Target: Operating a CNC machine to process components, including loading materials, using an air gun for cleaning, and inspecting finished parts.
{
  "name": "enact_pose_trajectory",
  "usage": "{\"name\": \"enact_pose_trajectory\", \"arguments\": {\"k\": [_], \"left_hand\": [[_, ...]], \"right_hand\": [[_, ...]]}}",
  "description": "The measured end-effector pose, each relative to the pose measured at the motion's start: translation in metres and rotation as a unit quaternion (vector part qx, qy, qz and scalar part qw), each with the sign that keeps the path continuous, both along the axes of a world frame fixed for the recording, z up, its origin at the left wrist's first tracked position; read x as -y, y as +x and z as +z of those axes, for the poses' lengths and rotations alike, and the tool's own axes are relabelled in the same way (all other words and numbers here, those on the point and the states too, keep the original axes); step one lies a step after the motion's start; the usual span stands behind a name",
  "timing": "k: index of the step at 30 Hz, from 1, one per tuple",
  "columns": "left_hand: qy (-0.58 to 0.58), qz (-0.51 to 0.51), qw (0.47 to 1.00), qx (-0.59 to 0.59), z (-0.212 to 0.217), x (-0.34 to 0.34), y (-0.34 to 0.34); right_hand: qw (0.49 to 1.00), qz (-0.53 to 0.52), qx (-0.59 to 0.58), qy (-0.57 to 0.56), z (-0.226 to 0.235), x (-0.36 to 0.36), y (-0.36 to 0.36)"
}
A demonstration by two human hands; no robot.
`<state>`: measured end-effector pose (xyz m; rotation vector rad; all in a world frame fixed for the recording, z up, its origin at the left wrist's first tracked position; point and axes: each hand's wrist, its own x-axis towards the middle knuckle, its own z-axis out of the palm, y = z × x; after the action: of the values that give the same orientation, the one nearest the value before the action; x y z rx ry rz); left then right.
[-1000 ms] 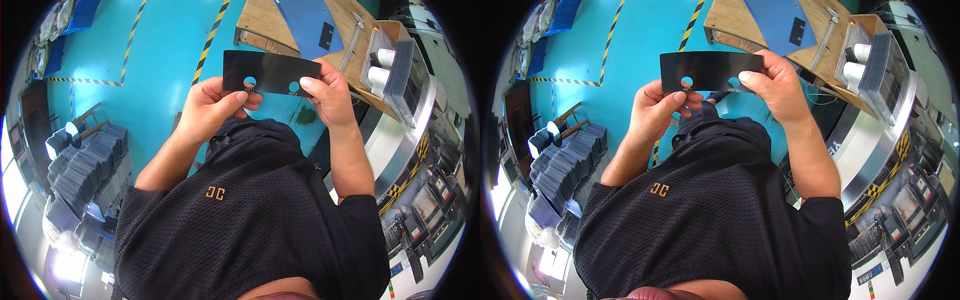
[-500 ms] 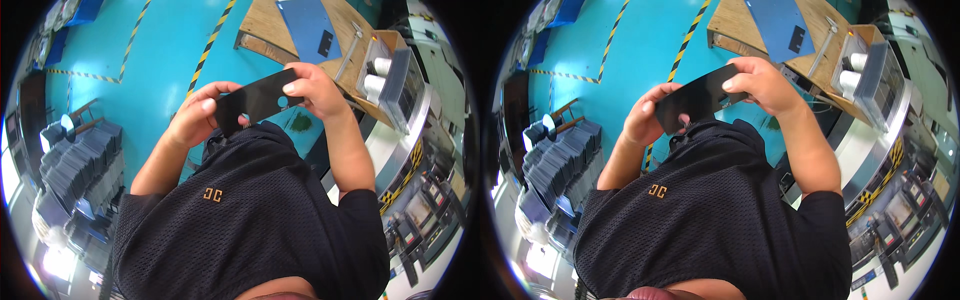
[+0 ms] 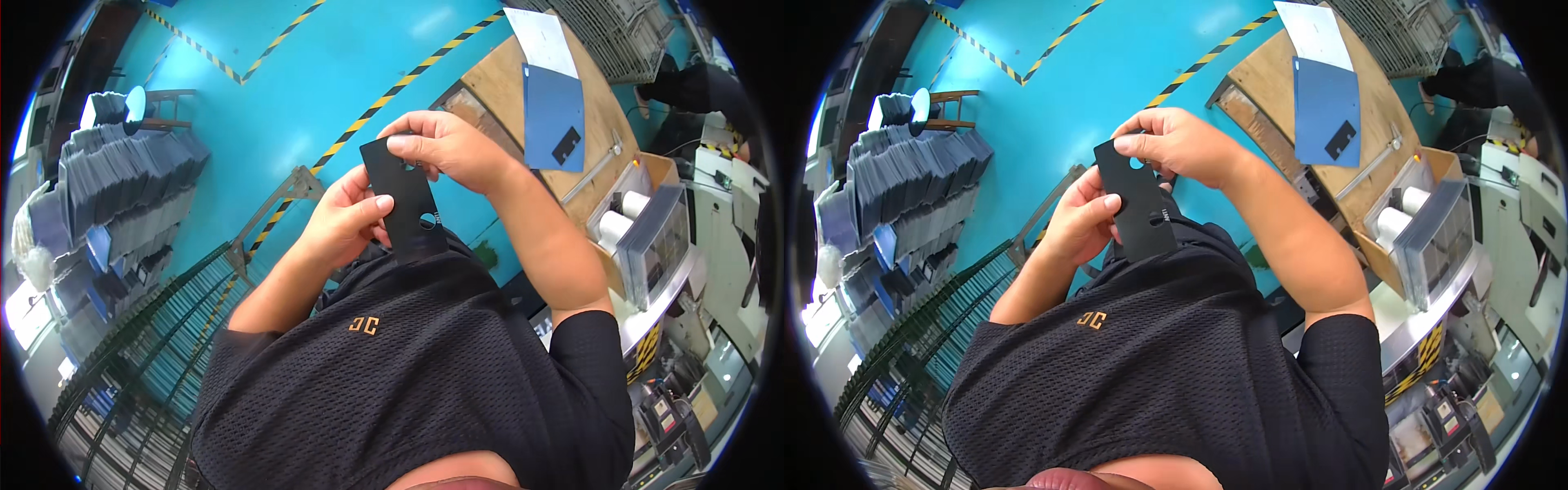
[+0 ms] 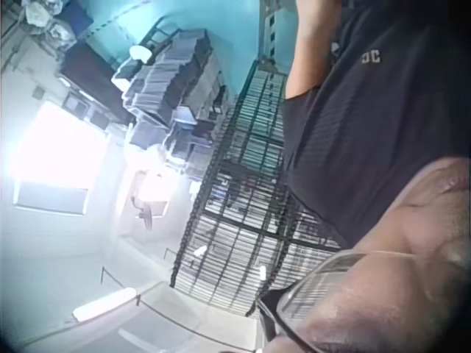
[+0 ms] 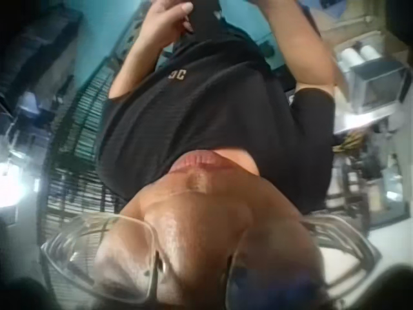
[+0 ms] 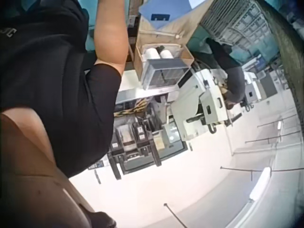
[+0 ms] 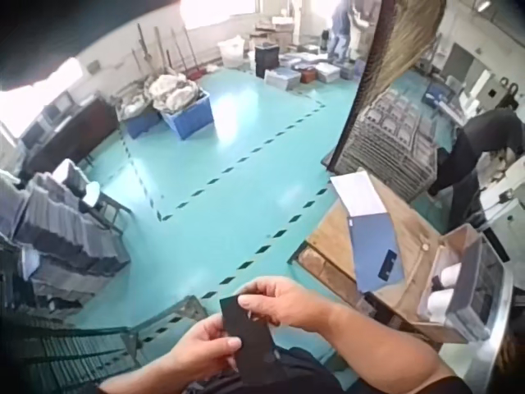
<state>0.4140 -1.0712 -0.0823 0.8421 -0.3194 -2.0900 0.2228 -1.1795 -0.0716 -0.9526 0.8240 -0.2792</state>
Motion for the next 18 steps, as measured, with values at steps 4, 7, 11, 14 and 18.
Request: {"name": "enact_pose_trajectory", "arguments": {"k": [4,7,11,14,18], "left_hand": [[0.001,0.012,0.999,0.035,-0.006,0.023,0.028],[0.012,0.038,0.999,0.021,-0.017,0.036,0.051],[0.018,0.042,0.999,0.009,-0.028,0.044,0.069],[0.033,0.045,0.998,0.01,-0.033,0.052,0.078],[0.068,0.053,0.996,0.025,-0.037,0.055,0.078]], "right_hand": [[0.989,-0.127,0.047,0.052,-0.011,0.006,0.015],[0.992,-0.121,0.019,0.036,-0.006,0.004,0.032],[0.995,-0.096,0.011,0.016,-0.018,0.012,0.046],[0.994,-0.096,0.02,0.053,-0.024,0.022,0.058],[0.991,-0.084,0.018,0.107,-0.032,0.028,0.061]]}}
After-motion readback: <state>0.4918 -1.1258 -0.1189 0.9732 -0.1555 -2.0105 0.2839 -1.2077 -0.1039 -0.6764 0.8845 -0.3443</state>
